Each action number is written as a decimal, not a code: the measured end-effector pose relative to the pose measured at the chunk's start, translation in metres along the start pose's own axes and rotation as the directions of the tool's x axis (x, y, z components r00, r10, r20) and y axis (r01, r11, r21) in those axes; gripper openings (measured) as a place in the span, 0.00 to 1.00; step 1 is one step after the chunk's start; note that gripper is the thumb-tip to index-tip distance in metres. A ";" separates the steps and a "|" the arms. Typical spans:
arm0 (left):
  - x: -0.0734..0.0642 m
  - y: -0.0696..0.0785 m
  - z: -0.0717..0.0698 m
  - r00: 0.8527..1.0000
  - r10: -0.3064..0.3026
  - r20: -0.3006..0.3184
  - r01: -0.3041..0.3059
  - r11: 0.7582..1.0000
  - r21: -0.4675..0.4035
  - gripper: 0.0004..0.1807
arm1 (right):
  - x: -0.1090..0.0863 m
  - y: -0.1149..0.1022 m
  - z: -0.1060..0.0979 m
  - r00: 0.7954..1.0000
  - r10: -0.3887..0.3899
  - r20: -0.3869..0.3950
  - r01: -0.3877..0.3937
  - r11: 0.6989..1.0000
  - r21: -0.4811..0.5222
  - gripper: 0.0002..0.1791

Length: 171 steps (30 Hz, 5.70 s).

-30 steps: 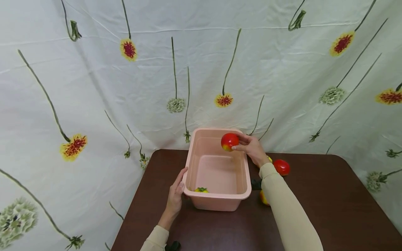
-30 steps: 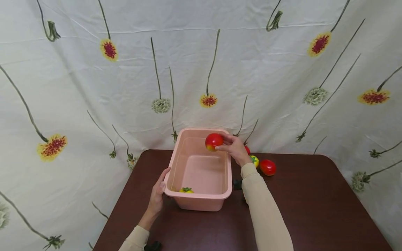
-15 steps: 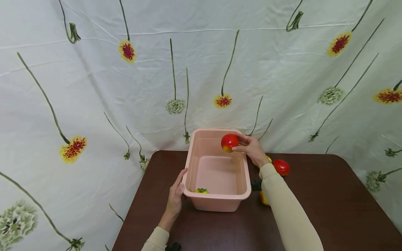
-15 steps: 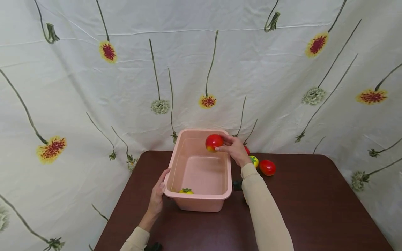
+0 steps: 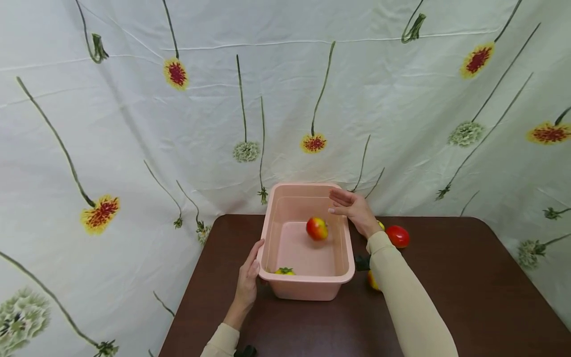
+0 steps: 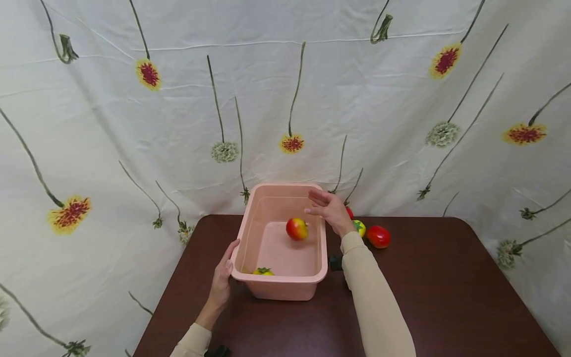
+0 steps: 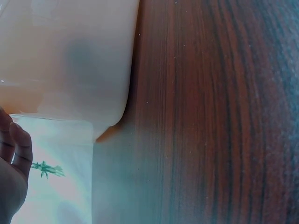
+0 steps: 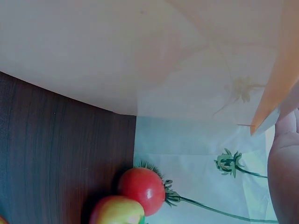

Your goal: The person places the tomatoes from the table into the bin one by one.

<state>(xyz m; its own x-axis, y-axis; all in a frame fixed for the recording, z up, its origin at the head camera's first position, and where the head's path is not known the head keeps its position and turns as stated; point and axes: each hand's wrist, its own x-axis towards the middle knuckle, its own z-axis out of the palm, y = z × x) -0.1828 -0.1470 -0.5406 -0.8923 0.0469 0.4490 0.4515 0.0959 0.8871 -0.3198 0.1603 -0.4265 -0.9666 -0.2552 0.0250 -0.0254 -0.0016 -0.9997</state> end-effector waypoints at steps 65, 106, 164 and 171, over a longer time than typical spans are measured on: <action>0.001 0.000 -0.001 1.000 0.002 0.006 -0.002 1.000 -0.008 0.28 | -0.084 0.122 -0.130 0.718 0.228 -0.658 -0.317 0.948 -0.016 0.40; -0.002 0.001 0.000 1.000 0.023 0.004 -0.023 1.000 -0.014 0.28 | -0.075 0.135 -0.120 0.715 0.242 -0.656 -0.341 0.940 -0.025 0.45; -0.003 -0.002 -0.001 0.999 0.037 0.004 -0.036 0.998 -0.051 0.29 | -0.034 0.060 -0.094 0.834 0.130 -0.536 -0.171 0.985 -0.029 0.44; -0.005 -0.003 0.000 0.999 0.034 0.005 -0.033 0.998 -0.049 0.29 | -0.030 0.052 -0.091 0.867 0.122 -0.483 -0.156 0.987 -0.031 0.45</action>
<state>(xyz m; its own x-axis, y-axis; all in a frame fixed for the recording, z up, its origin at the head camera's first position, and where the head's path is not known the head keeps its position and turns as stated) -0.1798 -0.1479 -0.5457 -0.8766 0.0551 0.4780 0.4804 0.0451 0.8759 -0.3154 0.2555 -0.4783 -0.9645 0.2453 -0.0983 0.1182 0.0679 -0.9907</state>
